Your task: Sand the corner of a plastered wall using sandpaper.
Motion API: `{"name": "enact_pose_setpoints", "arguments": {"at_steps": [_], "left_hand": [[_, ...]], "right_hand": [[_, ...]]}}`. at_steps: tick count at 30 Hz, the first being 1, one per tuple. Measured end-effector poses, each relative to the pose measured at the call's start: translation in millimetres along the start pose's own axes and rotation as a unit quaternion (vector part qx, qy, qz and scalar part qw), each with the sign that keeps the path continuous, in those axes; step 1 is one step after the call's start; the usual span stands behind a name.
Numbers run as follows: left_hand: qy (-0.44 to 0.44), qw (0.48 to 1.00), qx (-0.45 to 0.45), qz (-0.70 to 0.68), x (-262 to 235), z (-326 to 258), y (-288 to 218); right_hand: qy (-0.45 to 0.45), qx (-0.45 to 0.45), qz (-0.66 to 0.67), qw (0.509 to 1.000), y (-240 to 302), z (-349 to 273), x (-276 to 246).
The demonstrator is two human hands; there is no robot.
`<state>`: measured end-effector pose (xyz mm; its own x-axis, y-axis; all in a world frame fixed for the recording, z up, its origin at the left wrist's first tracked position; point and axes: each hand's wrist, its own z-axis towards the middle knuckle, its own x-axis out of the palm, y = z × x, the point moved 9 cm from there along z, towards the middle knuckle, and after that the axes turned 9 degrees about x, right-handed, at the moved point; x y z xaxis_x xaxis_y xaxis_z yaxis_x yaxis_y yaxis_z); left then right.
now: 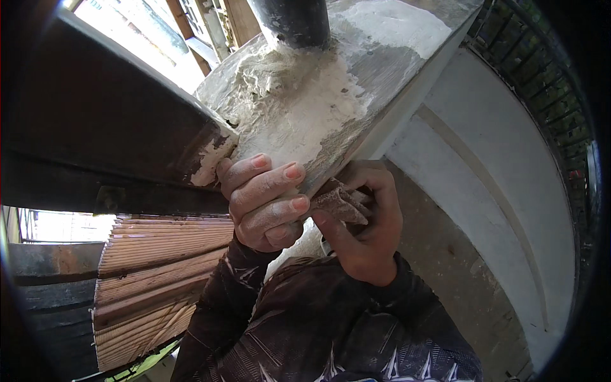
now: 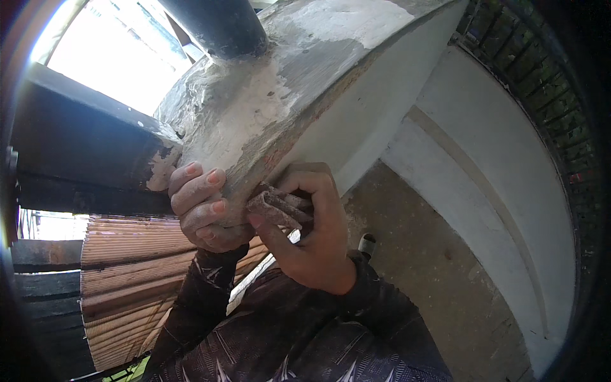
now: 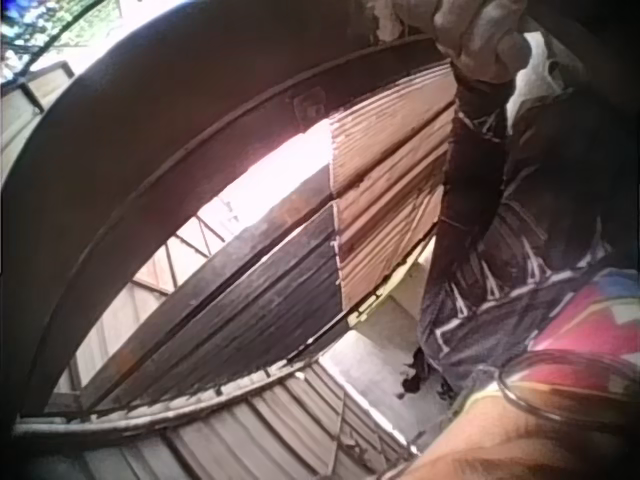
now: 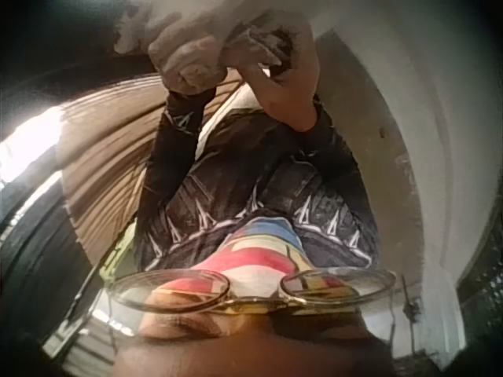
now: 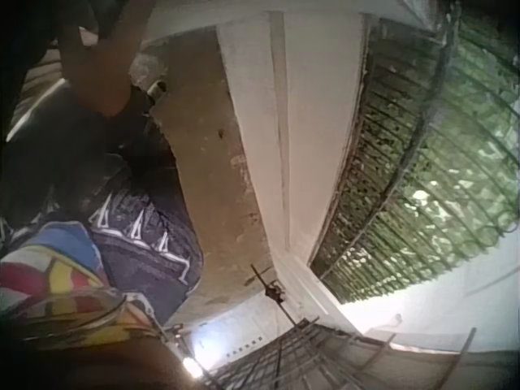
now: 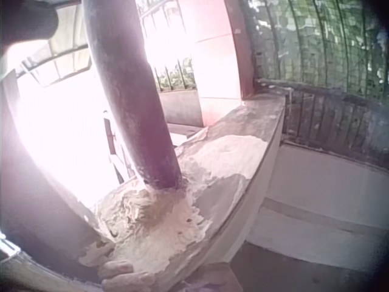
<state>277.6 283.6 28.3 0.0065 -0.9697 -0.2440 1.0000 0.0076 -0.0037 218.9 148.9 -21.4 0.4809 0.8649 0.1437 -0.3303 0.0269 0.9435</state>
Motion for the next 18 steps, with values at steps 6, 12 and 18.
{"name": "enact_pose_setpoints", "arguments": {"at_steps": [6,12,18], "left_hand": [[-0.007,1.0,0.022,0.007,-2,-1,1],[-0.007,1.0,0.011,-0.002,0,2,-2],[-0.007,1.0,-0.002,-0.015,0,0,0]], "right_hand": [[0.022,0.1,0.16,0.982,-5,-6,-5],[0.092,0.163,0.156,0.97,-19,-13,-8],[0.05,0.13,0.283,0.949,-14,-10,-1]]}}
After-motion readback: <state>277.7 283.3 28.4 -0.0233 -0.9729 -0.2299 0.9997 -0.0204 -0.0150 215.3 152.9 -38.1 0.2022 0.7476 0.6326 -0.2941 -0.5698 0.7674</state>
